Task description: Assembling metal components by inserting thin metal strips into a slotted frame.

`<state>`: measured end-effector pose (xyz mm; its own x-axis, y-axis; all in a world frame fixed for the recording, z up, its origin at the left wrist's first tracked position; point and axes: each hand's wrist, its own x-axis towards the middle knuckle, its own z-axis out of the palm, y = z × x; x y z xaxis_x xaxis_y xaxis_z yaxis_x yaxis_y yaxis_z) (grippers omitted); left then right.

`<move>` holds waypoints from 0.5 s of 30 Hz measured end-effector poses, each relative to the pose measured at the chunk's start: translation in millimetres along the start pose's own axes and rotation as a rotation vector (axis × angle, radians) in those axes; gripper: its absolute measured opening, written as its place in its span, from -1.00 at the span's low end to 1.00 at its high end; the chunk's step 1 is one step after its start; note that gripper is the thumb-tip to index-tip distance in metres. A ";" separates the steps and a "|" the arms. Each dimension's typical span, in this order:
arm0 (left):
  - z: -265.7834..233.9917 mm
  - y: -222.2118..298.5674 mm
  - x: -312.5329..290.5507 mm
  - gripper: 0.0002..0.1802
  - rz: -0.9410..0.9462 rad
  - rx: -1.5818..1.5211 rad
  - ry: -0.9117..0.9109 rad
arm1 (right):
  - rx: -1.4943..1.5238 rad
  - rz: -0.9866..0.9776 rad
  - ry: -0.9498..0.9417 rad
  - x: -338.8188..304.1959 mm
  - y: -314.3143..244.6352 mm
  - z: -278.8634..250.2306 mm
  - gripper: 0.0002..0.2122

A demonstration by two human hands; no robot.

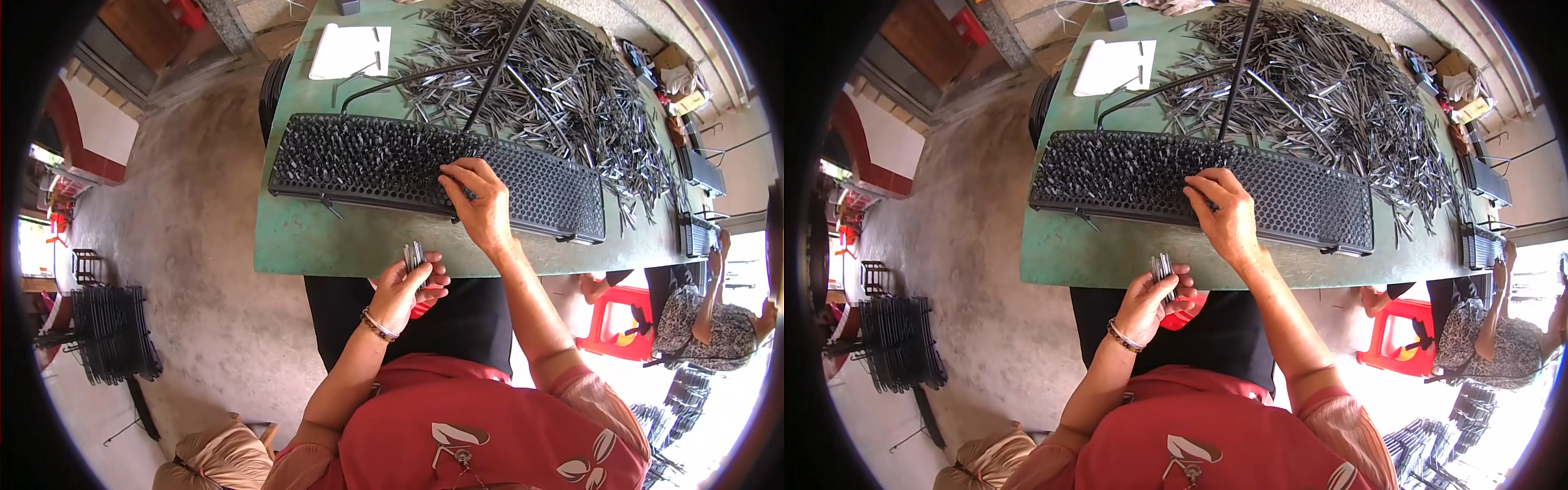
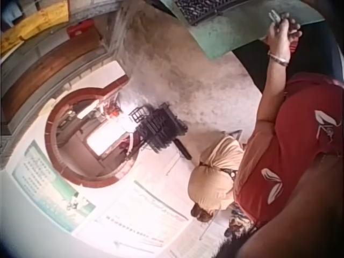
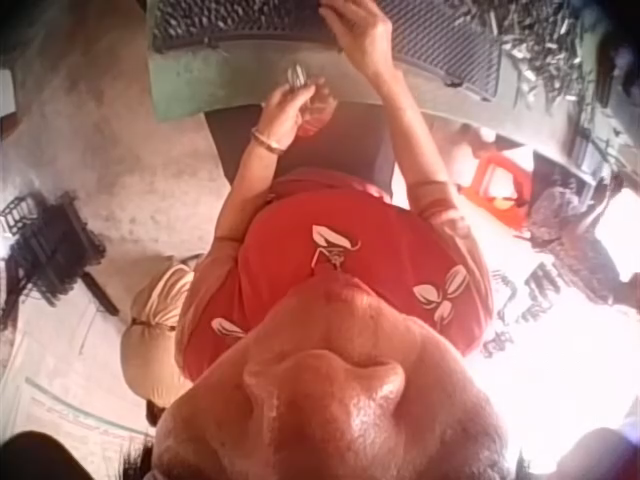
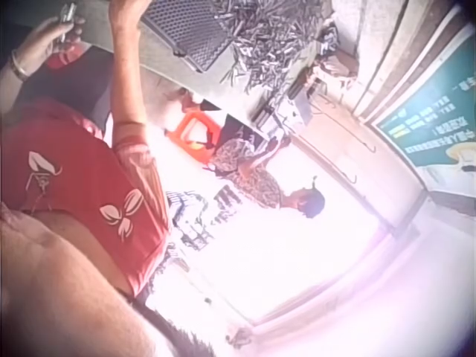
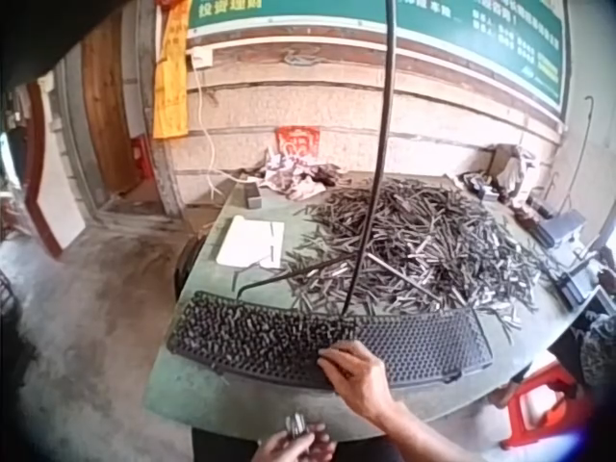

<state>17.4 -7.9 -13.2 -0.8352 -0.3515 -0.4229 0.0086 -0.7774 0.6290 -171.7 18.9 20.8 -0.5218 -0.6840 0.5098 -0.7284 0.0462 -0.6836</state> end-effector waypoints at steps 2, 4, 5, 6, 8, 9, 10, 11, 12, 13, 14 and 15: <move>0.2 -0.4 -0.5 -0.72 0.005 -0.006 -0.007 | -0.066 -0.044 -0.003 0.0 2.2 0.2 -0.85; 1.9 2.0 -1.0 -0.70 0.004 -0.001 -0.029 | -0.131 -0.087 -0.007 0.8 3.7 -0.9 -0.85; 2.5 3.1 -1.1 -0.70 0.003 -0.004 -0.026 | -0.182 -0.103 -0.005 0.9 3.4 -2.2 -0.84; 3.1 4.7 -0.6 -0.70 0.013 -0.011 -0.053 | -0.232 -0.120 -0.002 0.5 3.3 -2.9 -0.84; 3.8 7.3 -0.3 -0.70 0.024 -0.019 -0.078 | -0.223 -0.069 0.010 -1.8 4.9 -2.4 -0.83; 4.0 8.5 -0.2 -0.69 0.028 -0.019 -0.083 | -0.213 -0.018 0.026 -2.3 5.4 -2.2 -0.83; 4.2 9.4 -0.4 -0.68 0.032 -0.019 -0.087 | -0.213 -0.018 0.024 -1.8 5.1 -2.4 -0.83; 4.2 9.9 -0.4 -0.68 0.032 -0.021 -0.086 | -0.255 -0.095 0.006 -0.9 4.5 -2.8 -0.82; 4.3 10.3 -0.5 -0.68 0.022 -0.017 -0.085 | -0.297 -0.172 -0.011 -0.5 3.7 -3.3 -0.81; 4.5 10.4 -1.0 -0.68 0.013 -0.012 -0.083 | -0.297 -0.172 -0.013 -0.6 2.6 -3.1 -0.81; 5.1 10.6 -1.6 -0.68 0.013 -0.013 -0.083 | -0.338 -0.184 -0.016 -0.5 1.4 -2.4 -0.80; 6.1 10.9 -2.4 -0.67 0.007 -0.011 -0.090 | -0.380 -0.195 -0.019 -0.5 0.5 -2.2 -0.79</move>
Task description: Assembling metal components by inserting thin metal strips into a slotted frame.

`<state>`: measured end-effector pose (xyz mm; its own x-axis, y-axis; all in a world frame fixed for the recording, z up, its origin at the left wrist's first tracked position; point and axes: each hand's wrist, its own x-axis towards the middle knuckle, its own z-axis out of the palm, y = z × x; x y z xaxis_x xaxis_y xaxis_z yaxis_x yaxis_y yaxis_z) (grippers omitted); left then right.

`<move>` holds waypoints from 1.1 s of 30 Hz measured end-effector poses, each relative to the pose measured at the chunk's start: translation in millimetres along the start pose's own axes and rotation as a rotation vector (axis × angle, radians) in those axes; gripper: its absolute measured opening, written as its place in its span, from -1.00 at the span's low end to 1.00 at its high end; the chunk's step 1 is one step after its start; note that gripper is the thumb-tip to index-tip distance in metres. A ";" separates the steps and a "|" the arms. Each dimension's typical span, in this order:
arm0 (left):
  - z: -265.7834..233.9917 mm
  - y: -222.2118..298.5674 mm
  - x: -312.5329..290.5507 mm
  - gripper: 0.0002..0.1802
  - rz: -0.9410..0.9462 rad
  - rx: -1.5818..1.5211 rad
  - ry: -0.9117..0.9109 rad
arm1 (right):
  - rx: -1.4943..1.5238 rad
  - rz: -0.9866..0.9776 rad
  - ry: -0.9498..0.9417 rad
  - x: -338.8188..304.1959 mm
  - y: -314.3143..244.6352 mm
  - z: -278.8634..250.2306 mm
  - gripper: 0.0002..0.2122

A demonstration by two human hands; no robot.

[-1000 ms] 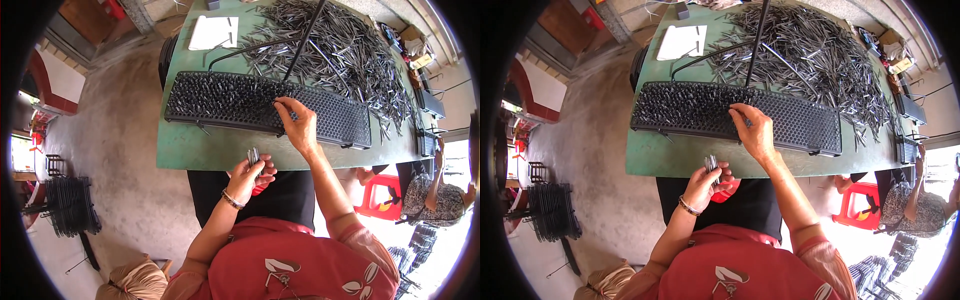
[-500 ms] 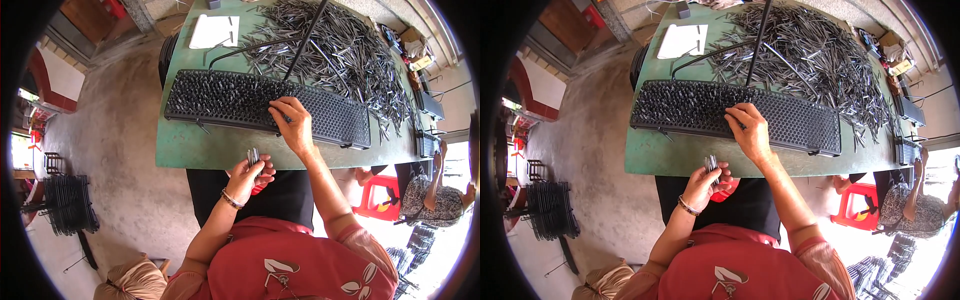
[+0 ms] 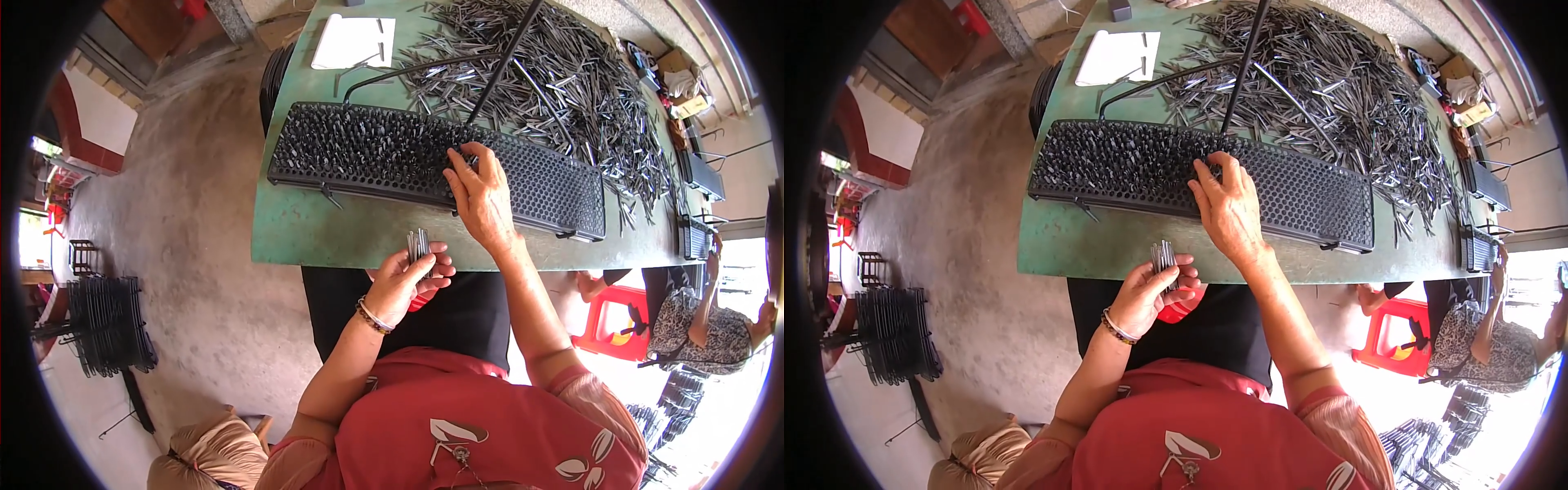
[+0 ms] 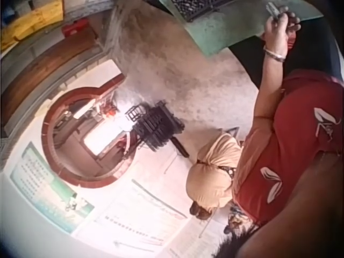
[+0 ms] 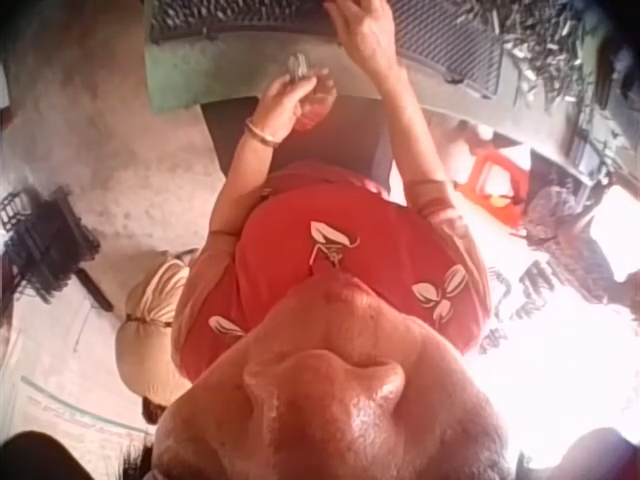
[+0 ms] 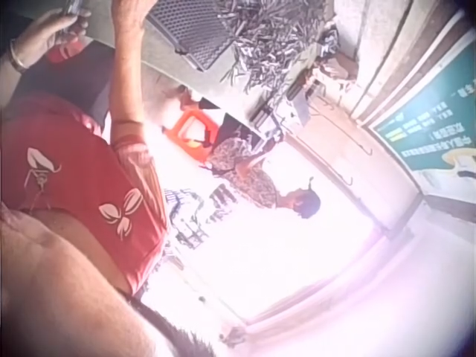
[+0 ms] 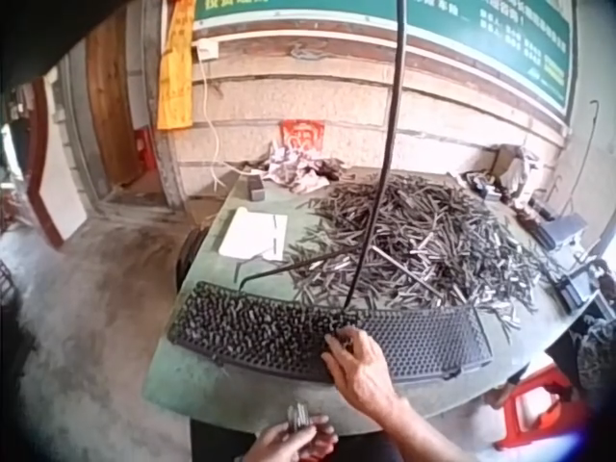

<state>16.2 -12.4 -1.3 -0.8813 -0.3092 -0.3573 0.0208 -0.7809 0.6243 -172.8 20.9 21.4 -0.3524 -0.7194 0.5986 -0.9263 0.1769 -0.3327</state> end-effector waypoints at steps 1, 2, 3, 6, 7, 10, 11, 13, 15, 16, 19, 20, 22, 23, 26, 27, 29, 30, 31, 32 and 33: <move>0.5 -0.2 -0.3 -0.67 -0.006 0.002 -0.008 | 0.000 0.000 -0.002 0.0 0.2 -0.7 -0.79; -0.5 -1.4 -0.4 -0.67 -0.005 -0.001 -0.004 | 0.028 0.009 0.021 -0.5 0.3 -1.5 -0.79; -2.0 -2.9 0.4 -0.67 0.005 -0.006 -0.021 | 0.055 0.019 0.044 -0.3 -0.4 -3.3 -0.79; -2.5 0.7 0.9 -0.66 0.019 -0.032 -0.039 | 0.389 0.190 -0.103 -5.2 -8.2 -19.1 -0.82; -2.1 2.6 0.9 -0.65 0.024 -0.049 -0.047 | 0.561 0.247 -0.210 -8.7 -11.9 -24.4 -0.83; -2.8 3.3 0.8 -0.68 0.039 -0.065 -0.057 | 0.741 0.317 -0.569 -14.5 -25.8 -38.2 -0.84; -2.2 3.7 1.2 -0.69 0.046 -0.070 -0.073 | 0.738 0.319 -0.567 -15.9 -25.2 -38.6 -0.84; -1.5 3.5 1.3 -0.70 0.037 -0.061 -0.058 | 0.868 0.461 -0.721 -20.8 -22.0 -36.0 -0.82; -2.3 2.0 1.3 -0.72 0.032 -0.051 -0.036 | 0.919 0.477 -0.681 -23.6 -21.4 -33.9 -0.83; -1.9 0.8 1.8 -0.71 0.031 -0.027 0.002 | 0.925 0.583 -0.704 -22.5 -22.7 -35.9 -0.82; -1.5 -1.4 4.2 -0.70 0.034 -0.008 0.080 | 0.913 0.682 -0.612 -26.1 -20.9 -31.4 -0.81; -1.6 -1.8 4.8 -0.70 0.044 -0.015 0.117 | 0.893 0.669 -0.500 -26.6 -20.3 -29.6 -0.79; -3.3 -2.6 5.0 -0.69 0.049 -0.024 0.118 | 0.864 0.650 -0.384 -21.6 -18.6 -29.1 -0.79; -4.3 -3.1 5.1 -0.69 0.051 -0.031 0.125 | 0.839 0.633 -0.271 -17.7 -17.2 -28.3 -0.79; -6.4 -5.7 5.8 -0.68 0.047 -0.026 0.108 | 0.686 0.559 -0.210 0.3 -14.5 -30.4 -0.79; -6.0 -5.7 5.6 -0.68 0.048 -0.025 0.107 | 0.577 0.496 -0.172 4.3 -12.3 -29.0 -0.79; -5.4 -6.3 5.4 -0.67 0.057 -0.011 0.133 | 0.598 0.489 -0.152 5.6 -7.5 -24.6 -0.80; -5.8 -5.3 6.1 -0.67 0.059 -0.012 0.133 | 0.733 0.580 -0.187 5.1 -5.8 -24.9 -0.80; -6.2 -3.1 7.6 -0.67 0.085 -0.076 0.141 | 0.867 0.672 -0.223 4.8 -4.8 -24.8 -0.80; -6.6 -0.8 8.3 -0.67 0.110 -0.139 0.151 | 0.869 0.672 -0.226 3.0 -6.2 -24.4 -0.80; -5.8 1.4 8.6 -0.67 0.110 -0.140 0.154 | 0.935 0.664 -0.306 -0.4 -8.5 -24.7 -0.80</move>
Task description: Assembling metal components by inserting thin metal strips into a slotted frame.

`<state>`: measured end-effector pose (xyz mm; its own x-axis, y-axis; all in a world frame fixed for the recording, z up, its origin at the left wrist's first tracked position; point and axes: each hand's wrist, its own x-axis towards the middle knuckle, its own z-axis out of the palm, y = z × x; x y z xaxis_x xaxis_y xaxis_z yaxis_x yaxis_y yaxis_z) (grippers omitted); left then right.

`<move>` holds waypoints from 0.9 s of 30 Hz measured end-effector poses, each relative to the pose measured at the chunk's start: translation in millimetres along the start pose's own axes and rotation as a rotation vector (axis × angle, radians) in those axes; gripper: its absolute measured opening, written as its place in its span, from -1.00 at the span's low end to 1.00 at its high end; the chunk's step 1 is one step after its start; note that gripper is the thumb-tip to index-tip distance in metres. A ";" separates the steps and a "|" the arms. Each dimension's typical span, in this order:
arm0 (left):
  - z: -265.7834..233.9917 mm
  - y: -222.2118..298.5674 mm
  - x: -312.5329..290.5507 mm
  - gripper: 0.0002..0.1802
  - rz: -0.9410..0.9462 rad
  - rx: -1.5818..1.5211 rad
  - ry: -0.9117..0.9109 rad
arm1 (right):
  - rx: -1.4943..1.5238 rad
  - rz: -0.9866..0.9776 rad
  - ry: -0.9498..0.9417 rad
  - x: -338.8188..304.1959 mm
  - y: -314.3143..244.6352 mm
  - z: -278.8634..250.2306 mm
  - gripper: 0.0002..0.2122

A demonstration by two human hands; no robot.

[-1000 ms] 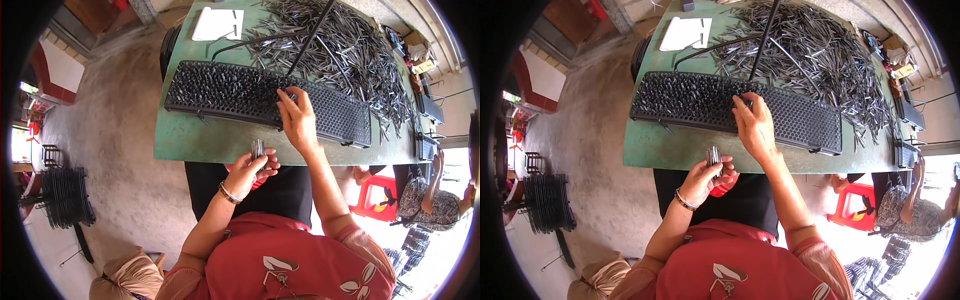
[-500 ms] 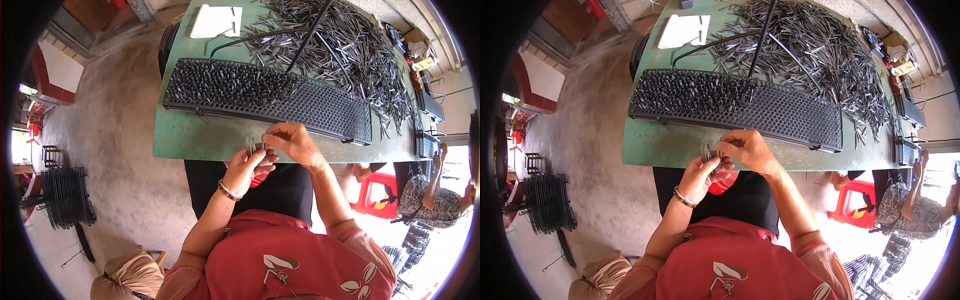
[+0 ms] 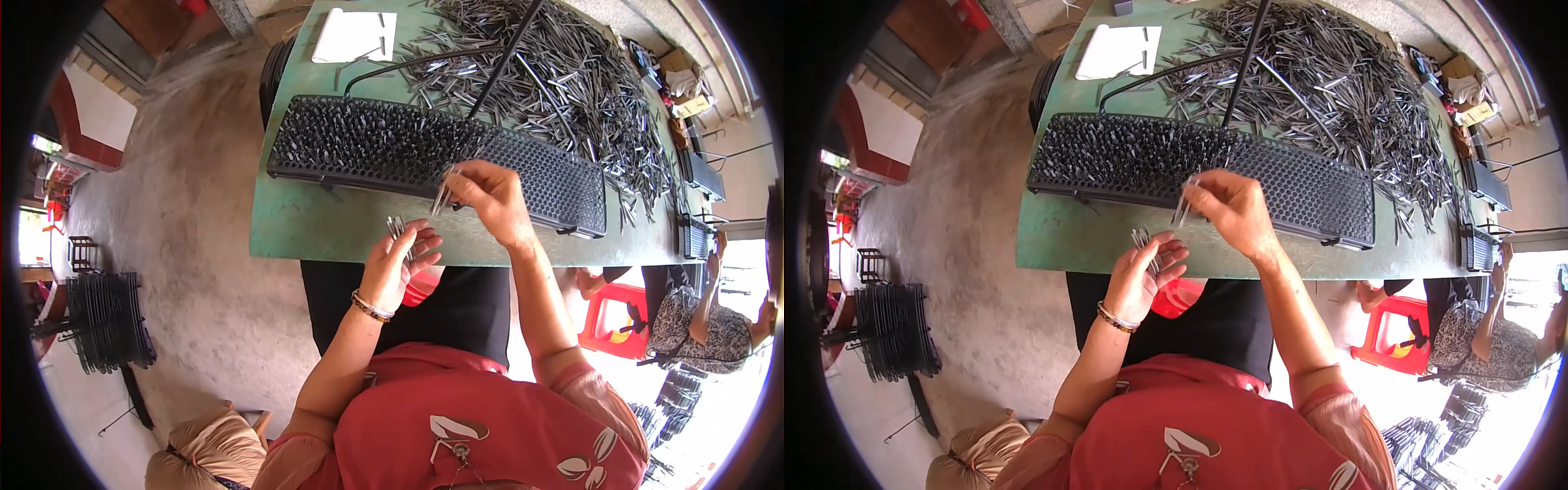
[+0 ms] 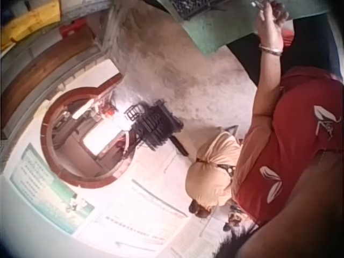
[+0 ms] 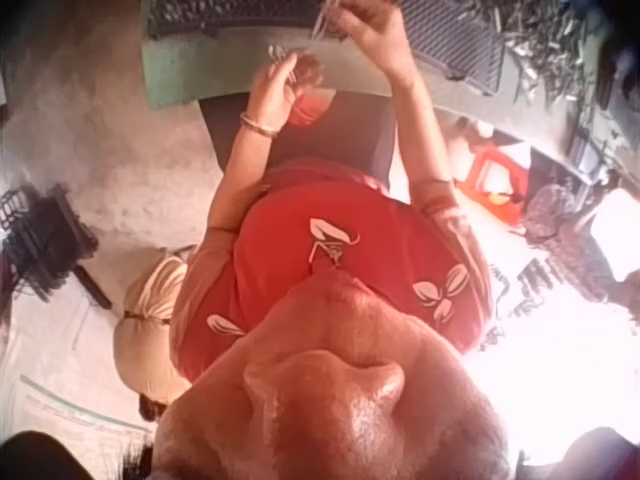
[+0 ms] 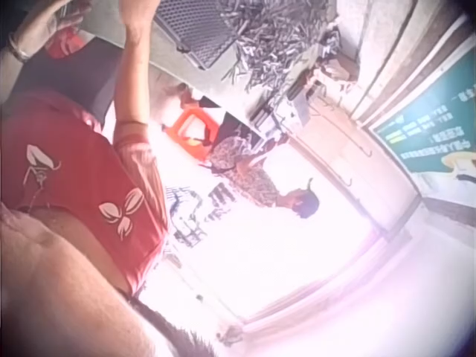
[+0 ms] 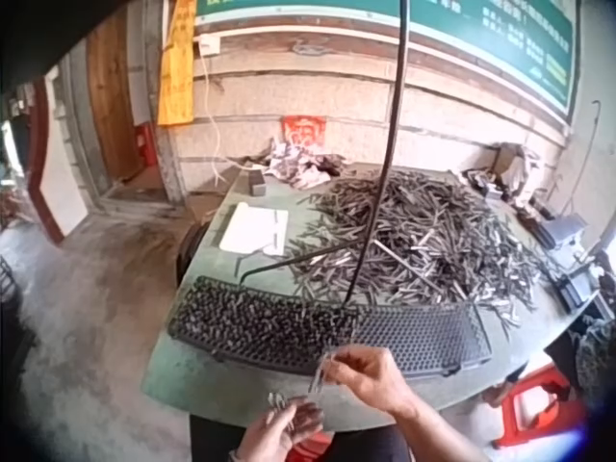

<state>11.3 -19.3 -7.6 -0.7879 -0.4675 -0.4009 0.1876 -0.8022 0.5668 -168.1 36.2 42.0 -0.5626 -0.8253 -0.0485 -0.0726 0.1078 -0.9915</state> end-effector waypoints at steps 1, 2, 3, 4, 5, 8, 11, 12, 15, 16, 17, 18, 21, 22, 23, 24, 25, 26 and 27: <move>2.2 2.1 0.3 -0.67 0.011 0.017 -0.007 | 0.039 0.026 -0.090 -3.8 1.2 1.5 -0.80; 5.6 4.3 0.6 -0.66 0.020 0.033 -0.017 | 0.038 0.028 -0.090 -7.6 2.6 3.6 -0.80; 10.1 5.4 0.9 -0.68 -0.003 0.047 -0.019 | -0.021 0.044 -0.131 -11.3 5.1 6.9 -0.81; 9.3 3.8 1.4 -0.68 -0.005 0.047 -0.019 | -0.080 0.061 -0.171 -14.2 7.4 9.3 -0.81; 6.7 0.5 2.6 -0.70 0.023 0.108 -0.007 | -0.076 0.058 -0.174 -15.6 9.2 10.3 -0.81; 5.7 -4.7 3.2 -0.73 0.049 0.135 0.035 | -0.093 0.051 -0.159 -18.4 6.9 11.1 -0.80; 5.8 -4.3 2.2 -0.72 0.047 0.183 0.031 | -0.057 0.059 -0.212 -17.4 6.1 9.2 -0.79; 5.6 -3.6 1.7 -0.71 0.032 0.181 0.020 | -0.058 0.058 -0.210 -17.3 6.7 8.3 -0.79; 8.3 -2.9 1.6 -0.69 0.022 0.159 0.023 | -0.009 0.073 -0.178 -17.2 9.5 4.2 -0.80; 9.0 -3.0 1.8 -0.68 0.029 0.138 0.038 | -0.007 0.038 -0.123 -14.9 9.5 1.6 -0.80; 9.2 -3.0 1.9 -0.68 0.028 0.139 0.038 | -0.005 0.003 -0.069 -12.3 9.2 -0.1 -0.80; 9.4 -3.0 2.0 -0.68 0.037 0.128 0.050 | -0.004 0.003 -0.070 -9.7 7.9 -1.1 -0.80; 8.7 -3.5 1.8 -0.68 0.035 0.147 0.037 | -0.200 -0.194 0.166 1.0 0.3 -4.5 -0.82; 8.0 -4.4 1.5 -0.68 0.025 0.175 0.012 | -0.201 -0.194 0.168 4.8 -1.1 -4.8 -0.82; 6.4 -5.9 1.1 -0.68 0.026 0.176 0.012 | -0.264 -0.243 0.185 8.8 -2.1 -4.1 -0.82; 4.3 -8.0 0.6 -0.68 0.007 0.194 -0.006 | -0.328 -0.293 0.201 12.0 -2.7 -3.4 -0.82; 3.0 -9.4 -0.2 -0.68 -0.012 0.211 -0.025 | -0.327 -0.293 0.200 15.1 -1.0 -2.8 -0.82; 2.9 -10.1 -0.5 -0.68 -0.011 0.211 -0.025 | -0.323 -0.297 0.193 18.2 1.7 -1.9 -0.83; 2.9 -10.8 -0.8 -0.69 -0.019 0.212 -0.030 | -0.318 -0.300 0.186 19.8 2.5 -1.2 -0.84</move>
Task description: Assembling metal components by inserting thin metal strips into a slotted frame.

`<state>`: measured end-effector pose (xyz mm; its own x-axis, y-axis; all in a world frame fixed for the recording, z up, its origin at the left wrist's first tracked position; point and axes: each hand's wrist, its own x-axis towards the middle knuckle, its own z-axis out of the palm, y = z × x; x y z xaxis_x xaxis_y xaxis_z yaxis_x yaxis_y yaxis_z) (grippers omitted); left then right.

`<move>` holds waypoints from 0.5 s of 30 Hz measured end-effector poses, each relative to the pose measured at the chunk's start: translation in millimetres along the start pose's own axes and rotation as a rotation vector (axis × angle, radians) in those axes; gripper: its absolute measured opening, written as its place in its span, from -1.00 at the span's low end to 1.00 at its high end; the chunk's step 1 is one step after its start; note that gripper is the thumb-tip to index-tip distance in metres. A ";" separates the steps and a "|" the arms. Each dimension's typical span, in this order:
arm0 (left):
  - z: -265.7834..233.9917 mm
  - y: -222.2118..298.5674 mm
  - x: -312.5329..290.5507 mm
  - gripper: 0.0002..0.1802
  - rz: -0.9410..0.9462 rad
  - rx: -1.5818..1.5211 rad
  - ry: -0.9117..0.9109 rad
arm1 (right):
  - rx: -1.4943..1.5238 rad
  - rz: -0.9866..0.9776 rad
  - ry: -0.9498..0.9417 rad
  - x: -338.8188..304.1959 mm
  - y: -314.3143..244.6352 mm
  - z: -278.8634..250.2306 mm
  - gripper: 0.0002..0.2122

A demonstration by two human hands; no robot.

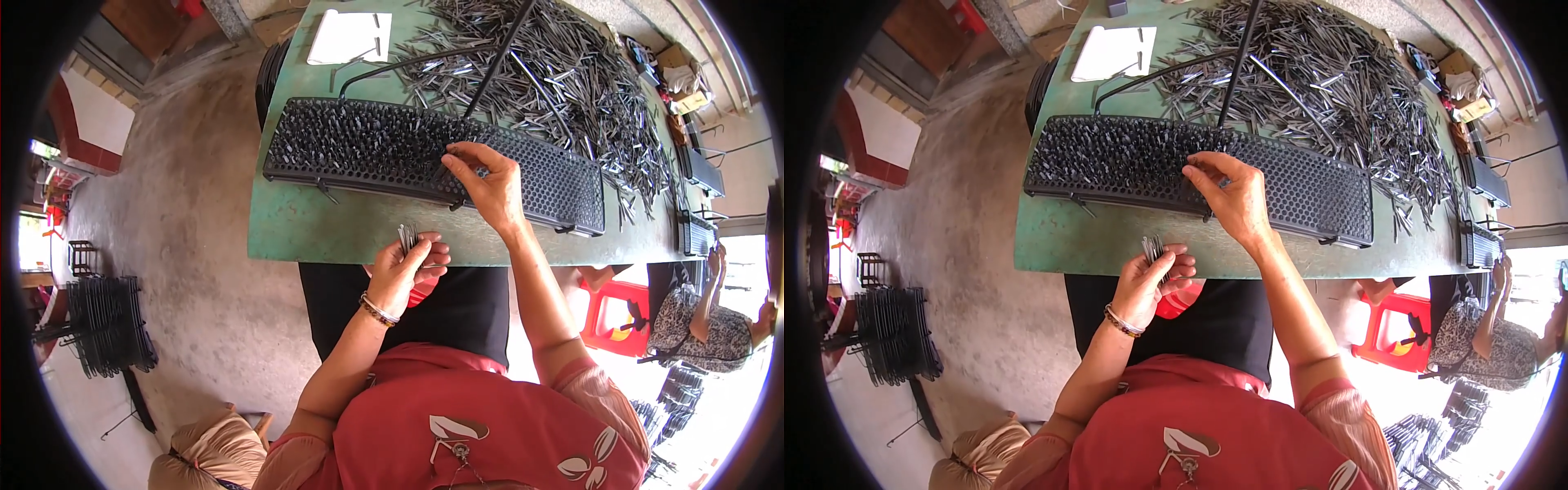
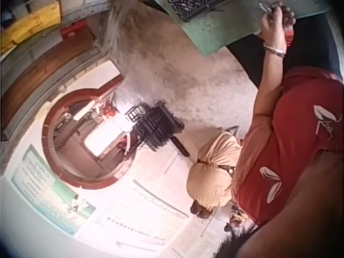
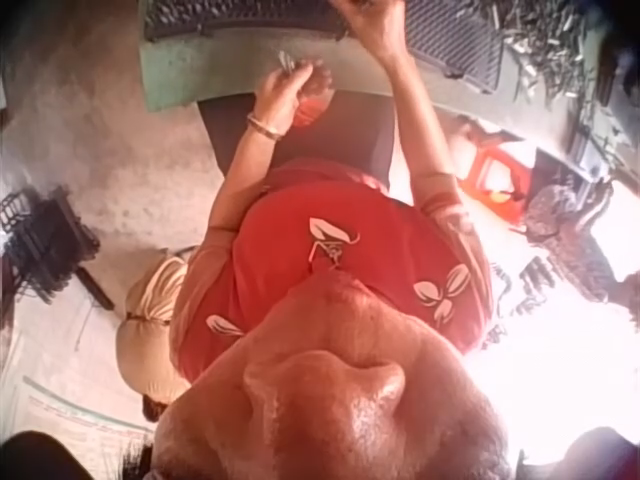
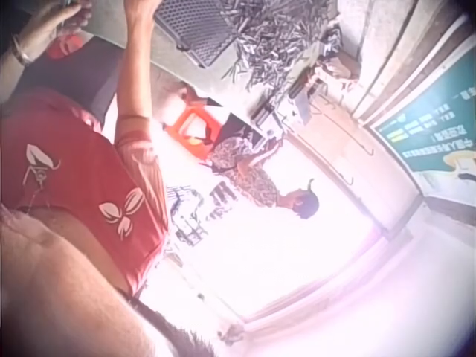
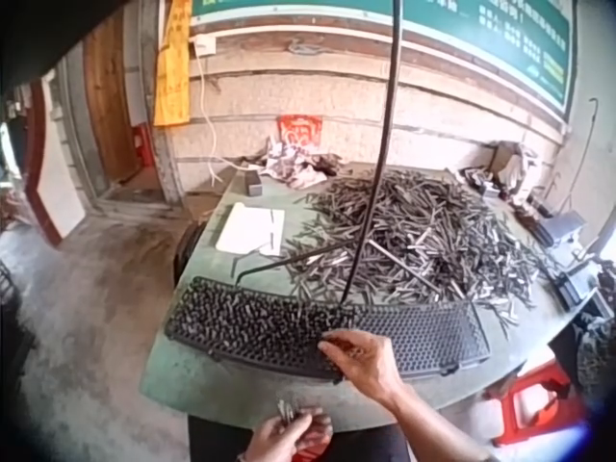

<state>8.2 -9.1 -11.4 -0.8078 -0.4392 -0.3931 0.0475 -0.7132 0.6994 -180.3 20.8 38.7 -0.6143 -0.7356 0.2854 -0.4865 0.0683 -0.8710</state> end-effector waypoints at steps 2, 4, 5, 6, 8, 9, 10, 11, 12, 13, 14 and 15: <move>-1.3 -0.8 0.7 -0.69 -0.007 -0.001 -0.003 | 0.072 0.096 -0.024 -2.0 -8.8 -3.5 -0.84; -4.4 -0.5 3.7 -0.69 0.036 -0.136 0.061 | 0.145 0.194 -0.050 -6.6 -13.3 -3.9 -0.84; -3.5 2.8 4.2 -0.69 0.033 -0.136 0.062 | 0.209 0.216 -0.127 -9.6 -13.4 -4.7 -0.85; -1.3 8.7 3.8 -0.67 0.065 -0.124 0.072 | 0.274 0.237 -0.204 -12.8 -13.6 -5.0 -0.85; 2.1 14.0 3.8 -0.68 0.091 -0.106 0.092 | 0.257 0.261 -0.291 -20.5 -12.5 -3.3 -0.84; 1.1 12.7 4.7 -0.68 0.091 -0.107 0.093 | 0.239 0.281 -0.378 -24.0 -11.5 -1.8 -0.82; -0.8 10.2 6.1 -0.71 0.099 -0.058 0.077 | 0.247 0.288 -0.399 -27.1 -10.4 0.2 -0.81; -2.0 8.8 6.9 -0.73 0.107 -0.008 0.060 | 0.248 0.289 -0.400 -28.8 -9.1 0.6 -0.81; -1.6 8.6 6.6 -0.73 0.107 -0.008 0.061 | 0.240 0.303 -0.413 -30.2 -7.8 0.5 -0.83; -0.5 8.2 6.1 -0.76 0.092 -0.050 0.083 | 0.232 0.317 -0.425 -31.0 -6.6 0.3 -0.85; 0.9 7.8 5.8 -0.78 0.076 -0.093 0.103 | 0.231 0.318 -0.424 -31.5 -5.3 -0.3 -0.85; 2.2 7.6 5.5 -0.78 0.075 -0.093 0.101 | 0.278 0.324 -0.423 -32.0 -4.2 -1.1 -0.85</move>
<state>2.9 -15.8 -6.9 -0.7367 -0.5429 -0.4031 0.1637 -0.7216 0.6727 -159.3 44.8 33.7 -0.3758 -0.9151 -0.1462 -0.1002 0.1970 -0.9753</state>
